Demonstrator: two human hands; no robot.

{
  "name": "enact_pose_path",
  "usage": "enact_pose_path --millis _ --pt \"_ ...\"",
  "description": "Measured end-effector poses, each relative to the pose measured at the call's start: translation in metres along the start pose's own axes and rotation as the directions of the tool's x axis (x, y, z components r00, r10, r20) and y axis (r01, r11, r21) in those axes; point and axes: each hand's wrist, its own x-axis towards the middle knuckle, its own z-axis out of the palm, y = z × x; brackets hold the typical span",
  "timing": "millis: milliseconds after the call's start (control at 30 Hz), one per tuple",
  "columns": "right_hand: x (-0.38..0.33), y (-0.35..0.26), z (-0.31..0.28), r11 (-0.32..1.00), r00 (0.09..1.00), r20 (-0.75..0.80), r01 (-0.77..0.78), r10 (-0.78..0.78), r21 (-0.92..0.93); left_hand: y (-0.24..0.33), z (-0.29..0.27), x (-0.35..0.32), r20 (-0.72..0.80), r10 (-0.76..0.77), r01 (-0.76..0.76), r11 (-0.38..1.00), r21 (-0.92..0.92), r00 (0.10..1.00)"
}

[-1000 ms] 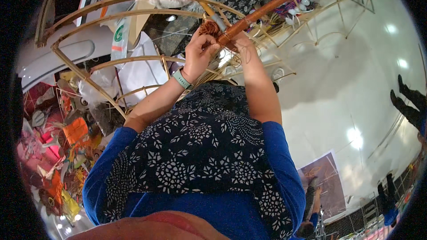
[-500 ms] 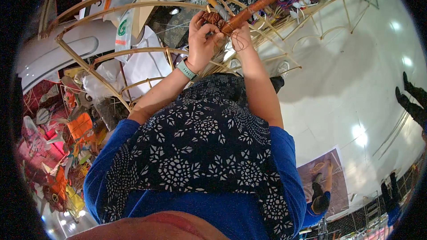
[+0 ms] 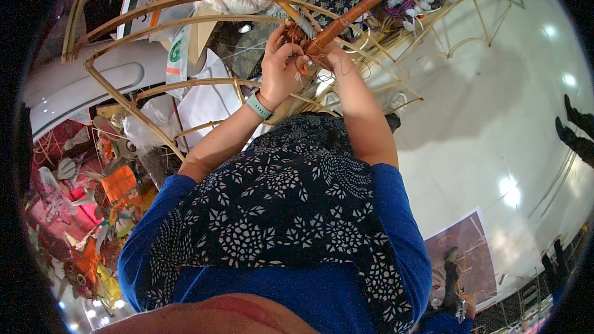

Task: Tying knots with string to secure joints in a large bamboo frame.

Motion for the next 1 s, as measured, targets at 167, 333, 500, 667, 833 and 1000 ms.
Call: enact_pose_path --millis 167,333,500,667,833,1000 --pt "0.006 0.015 0.012 0.993 0.998 -0.035 -0.055 0.059 0.107 0.002 -0.003 0.000 0.043 -0.093 0.097 0.991 -0.089 0.995" --pt "0.000 0.022 0.000 0.951 0.993 -0.119 0.037 0.000 0.308 0.007 0.000 0.000 -0.015 -0.059 0.058 0.995 -0.080 0.998" --pt "0.003 0.025 -0.005 0.985 0.965 -0.199 0.160 -0.169 -0.064 0.006 -0.002 -0.001 0.013 -0.011 0.010 0.999 0.037 1.000" --pt "0.002 -0.009 0.007 0.997 0.991 0.130 0.041 -0.033 -0.061 0.007 -0.004 0.001 0.049 -0.006 0.004 0.999 0.038 0.999" --pt "0.016 -0.020 0.033 0.998 0.936 0.349 -0.024 0.042 -0.055 0.008 -0.006 0.004 0.083 -0.024 0.022 0.999 0.029 0.996" --pt "0.011 -0.010 0.048 0.998 0.956 0.290 -0.037 0.051 -0.054 0.005 -0.008 0.004 0.061 0.060 -0.067 0.991 0.117 0.996"
